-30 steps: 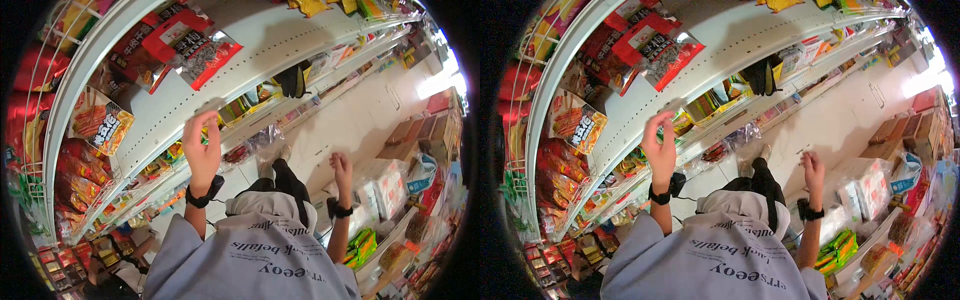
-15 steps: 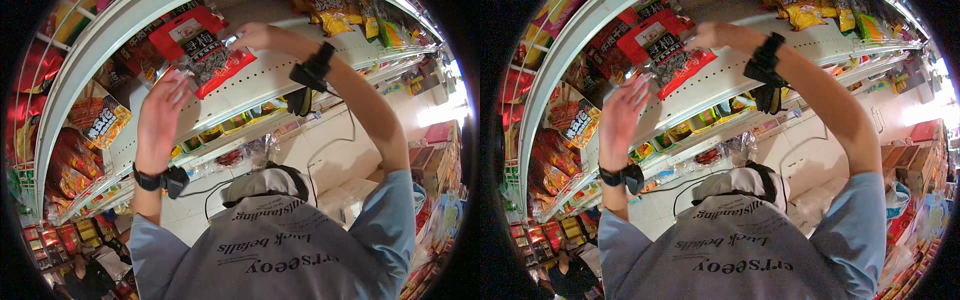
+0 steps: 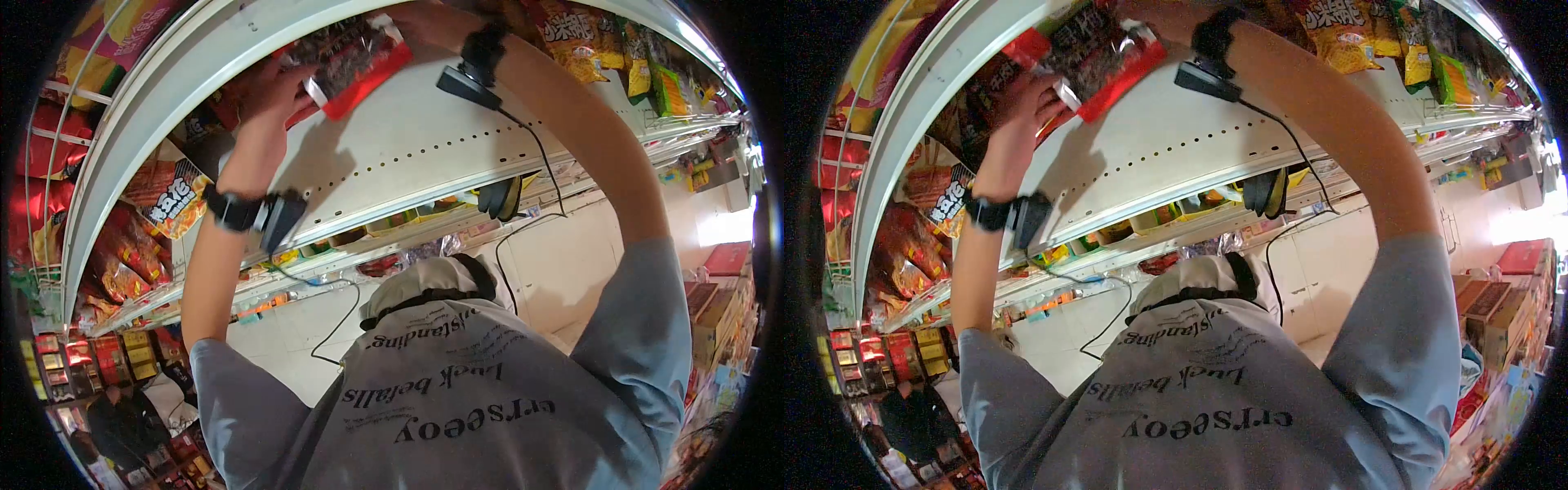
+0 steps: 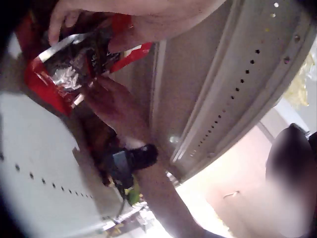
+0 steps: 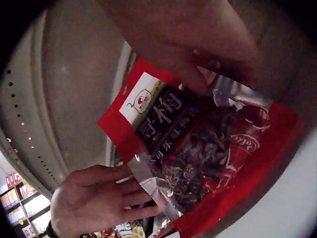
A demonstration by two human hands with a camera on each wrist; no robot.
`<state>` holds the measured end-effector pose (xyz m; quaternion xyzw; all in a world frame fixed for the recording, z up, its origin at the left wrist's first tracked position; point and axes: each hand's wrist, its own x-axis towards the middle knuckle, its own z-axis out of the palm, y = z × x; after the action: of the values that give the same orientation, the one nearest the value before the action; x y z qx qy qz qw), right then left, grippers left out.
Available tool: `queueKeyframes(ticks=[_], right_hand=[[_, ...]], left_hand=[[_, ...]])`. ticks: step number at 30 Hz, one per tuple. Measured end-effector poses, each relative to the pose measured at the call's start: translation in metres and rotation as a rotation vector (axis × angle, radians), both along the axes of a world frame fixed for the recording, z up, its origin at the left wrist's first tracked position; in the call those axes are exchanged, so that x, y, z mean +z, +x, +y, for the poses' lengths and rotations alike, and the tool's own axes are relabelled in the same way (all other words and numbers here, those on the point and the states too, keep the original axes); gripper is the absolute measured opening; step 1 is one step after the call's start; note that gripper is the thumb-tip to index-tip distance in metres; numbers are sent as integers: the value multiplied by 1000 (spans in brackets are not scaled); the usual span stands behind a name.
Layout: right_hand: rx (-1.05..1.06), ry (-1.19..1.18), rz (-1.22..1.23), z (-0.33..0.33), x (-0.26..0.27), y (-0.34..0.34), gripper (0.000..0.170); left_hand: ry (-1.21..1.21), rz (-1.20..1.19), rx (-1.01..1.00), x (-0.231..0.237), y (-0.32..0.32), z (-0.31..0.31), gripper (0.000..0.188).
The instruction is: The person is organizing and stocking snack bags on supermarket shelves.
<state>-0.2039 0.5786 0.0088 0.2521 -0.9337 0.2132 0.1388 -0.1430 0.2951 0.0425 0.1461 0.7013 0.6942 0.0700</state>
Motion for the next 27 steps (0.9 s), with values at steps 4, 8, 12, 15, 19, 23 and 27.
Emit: queueKeyframes(ticks=[4,8,12,15,19,23,27], right_hand=[[-180,132,34,0,-9,-30,28],[-262,190,58,1,-18,-46,30],[-303,225,87,3,-25,-55,32],[-318,251,115,2,-28,-57,33],[-348,264,126,4,-30,-56,35],[-389,268,121,11,-33,-53,37],[-410,275,130,20,-37,-45,39]], left_hand=[[-789,682,322,-20,-79,3,33],[-805,1057,235,-23,-83,-4,40],[-875,1117,271,-30,-80,0,38],[-923,1158,335,-30,-73,2,39],[-877,1200,371,-35,-84,6,46],[-980,1158,422,-38,-75,11,44],[-1022,1122,294,-19,-55,11,56]])
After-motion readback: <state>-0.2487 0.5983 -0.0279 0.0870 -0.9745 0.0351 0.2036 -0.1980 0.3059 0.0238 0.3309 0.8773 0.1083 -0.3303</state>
